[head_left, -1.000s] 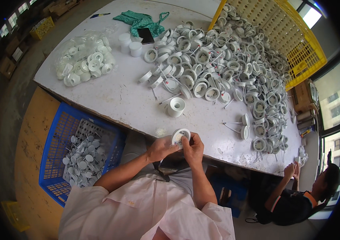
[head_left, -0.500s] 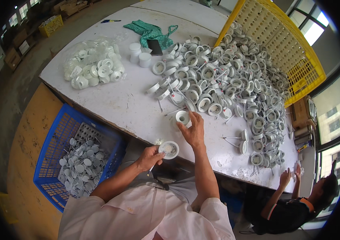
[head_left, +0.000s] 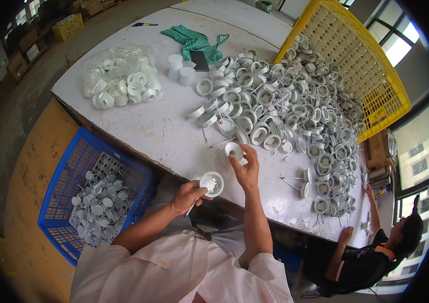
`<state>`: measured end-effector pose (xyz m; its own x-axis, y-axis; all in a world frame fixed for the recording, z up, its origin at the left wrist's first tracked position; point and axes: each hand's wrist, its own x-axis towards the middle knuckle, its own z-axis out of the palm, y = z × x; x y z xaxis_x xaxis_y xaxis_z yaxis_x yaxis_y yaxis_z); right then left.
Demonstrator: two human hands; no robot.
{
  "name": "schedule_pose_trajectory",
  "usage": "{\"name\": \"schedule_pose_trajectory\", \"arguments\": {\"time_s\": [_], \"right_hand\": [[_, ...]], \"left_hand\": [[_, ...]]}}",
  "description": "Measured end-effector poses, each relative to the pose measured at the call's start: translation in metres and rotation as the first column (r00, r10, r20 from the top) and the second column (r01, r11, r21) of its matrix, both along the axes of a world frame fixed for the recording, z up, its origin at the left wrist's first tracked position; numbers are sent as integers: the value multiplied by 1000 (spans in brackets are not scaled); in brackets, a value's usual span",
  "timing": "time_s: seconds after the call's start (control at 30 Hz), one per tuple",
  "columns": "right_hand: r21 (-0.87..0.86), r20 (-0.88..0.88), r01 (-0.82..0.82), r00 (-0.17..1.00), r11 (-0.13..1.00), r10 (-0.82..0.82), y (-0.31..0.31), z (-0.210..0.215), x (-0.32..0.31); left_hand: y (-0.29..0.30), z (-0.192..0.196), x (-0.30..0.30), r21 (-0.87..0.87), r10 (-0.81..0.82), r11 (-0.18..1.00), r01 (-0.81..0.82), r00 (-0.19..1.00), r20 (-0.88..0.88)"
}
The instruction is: The person assembles light components by picking up circular LED bases and pressing plastic housing rings onto them by hand.
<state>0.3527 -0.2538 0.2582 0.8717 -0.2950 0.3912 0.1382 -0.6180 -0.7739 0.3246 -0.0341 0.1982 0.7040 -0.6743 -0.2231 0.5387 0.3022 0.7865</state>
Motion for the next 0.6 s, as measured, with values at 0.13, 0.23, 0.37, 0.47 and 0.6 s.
{"name": "schedule_pose_trajectory", "arguments": {"time_s": [0.13,0.23,0.37,0.47,0.6], "right_hand": [[199,-3,-26,1000,980,27,0,4,-17],[181,19,-144,990,973,143,9,14,-39],[44,-6,-291,956,956,292,23,13,-64],[-5,-35,-327,944,945,327,27,6,-71],[-4,-47,-314,948,949,314,32,1,-74]], "left_hand": [[1,6,0,-37,60,997,-64,993,-99],[-1,8,4,-32,81,996,-84,992,-93],[-9,13,3,-34,94,995,-97,990,-102],[-14,7,1,-43,92,994,-97,991,-99],[-18,4,-4,13,131,991,-131,991,3]]}}
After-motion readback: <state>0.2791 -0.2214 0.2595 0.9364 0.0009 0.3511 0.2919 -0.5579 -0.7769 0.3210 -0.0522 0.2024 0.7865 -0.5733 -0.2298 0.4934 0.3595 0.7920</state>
